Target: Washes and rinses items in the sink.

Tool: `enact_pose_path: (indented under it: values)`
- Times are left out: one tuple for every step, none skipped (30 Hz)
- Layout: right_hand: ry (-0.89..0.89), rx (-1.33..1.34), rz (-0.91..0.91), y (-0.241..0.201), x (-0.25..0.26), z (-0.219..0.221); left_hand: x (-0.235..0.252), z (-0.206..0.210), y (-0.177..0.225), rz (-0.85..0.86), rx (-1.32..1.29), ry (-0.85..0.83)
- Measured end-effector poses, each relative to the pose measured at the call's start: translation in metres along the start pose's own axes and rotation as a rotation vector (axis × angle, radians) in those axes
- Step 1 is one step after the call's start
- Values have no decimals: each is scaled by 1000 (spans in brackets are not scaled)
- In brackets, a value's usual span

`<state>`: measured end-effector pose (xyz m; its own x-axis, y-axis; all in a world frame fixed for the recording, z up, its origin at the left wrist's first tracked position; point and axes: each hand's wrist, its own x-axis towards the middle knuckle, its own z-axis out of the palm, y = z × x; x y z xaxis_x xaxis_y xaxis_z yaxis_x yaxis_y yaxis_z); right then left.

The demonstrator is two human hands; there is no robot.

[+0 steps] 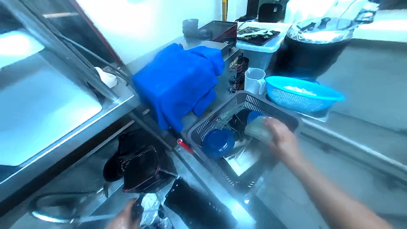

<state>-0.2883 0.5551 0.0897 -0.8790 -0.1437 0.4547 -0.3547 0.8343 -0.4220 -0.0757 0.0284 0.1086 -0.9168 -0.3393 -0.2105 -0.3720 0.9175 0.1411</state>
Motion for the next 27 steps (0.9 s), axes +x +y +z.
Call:
enact_pose_path:
  values:
    - [-139,-27,92,16,-1,0,-3,-23,33,58,15,53]
    - [-265,-45,149,28,-3,1,-5,-43,67,128,20,120]
    - [-388,-67,173,38,-7,4,-2,-58,100,215,27,191]
    - [-472,-72,188,43,-9,4,5,-66,131,323,39,277]
    - [-520,-52,202,45,-9,1,17,-70,163,421,54,347]
    - [-530,-14,224,46,-8,-3,28,-73,198,484,57,358]
    - [-501,23,258,46,-6,-5,38,-75,234,512,50,310]
    - [-434,18,299,45,-6,-1,49,-74,271,527,51,256]
    - [-351,-14,350,46,-6,6,59,-71,306,529,59,184]
    - [-276,-48,395,47,-6,13,70,-63,337,527,71,101]
    - [-215,-67,427,49,-7,18,83,-52,365,518,84,12]
    - [-166,-63,443,50,-8,20,95,-41,387,515,81,-65]
    - [-129,-40,437,52,-12,21,105,-27,402,517,60,-112]
    - [-90,-2,400,55,-20,23,111,-17,412,509,25,-153]
    - [-49,38,348,59,-30,26,114,-9,416,494,-29,-178]
    - [-18,73,304,63,-38,28,117,-7,416,493,-81,-159]
    - [2,104,281,65,-45,29,118,-9,411,515,-130,-115]
    - [17,132,278,65,-52,29,118,-15,400,548,-176,-68]
    - [33,158,286,61,-59,29,118,-22,383,579,-210,-12]
    - [46,170,296,53,-67,28,115,-29,361,590,-248,41]
    - [51,180,302,39,-73,25,109,-35,335,575,-310,92]
    - [52,186,289,19,-79,21,100,-39,304,535,-378,140]
    - [57,201,257,-4,-86,18,88,-38,268,475,-444,182]
    - [68,232,198,-25,-94,18,74,-30,227,401,-516,213]
    - [78,292,120,-46,-104,21,58,-17,184,310,-580,239]
    - [76,375,40,-68,-114,27,40,0,141,203,-632,249]
    - [55,477,-41,-90,-123,35,21,21,98,80,-679,245]
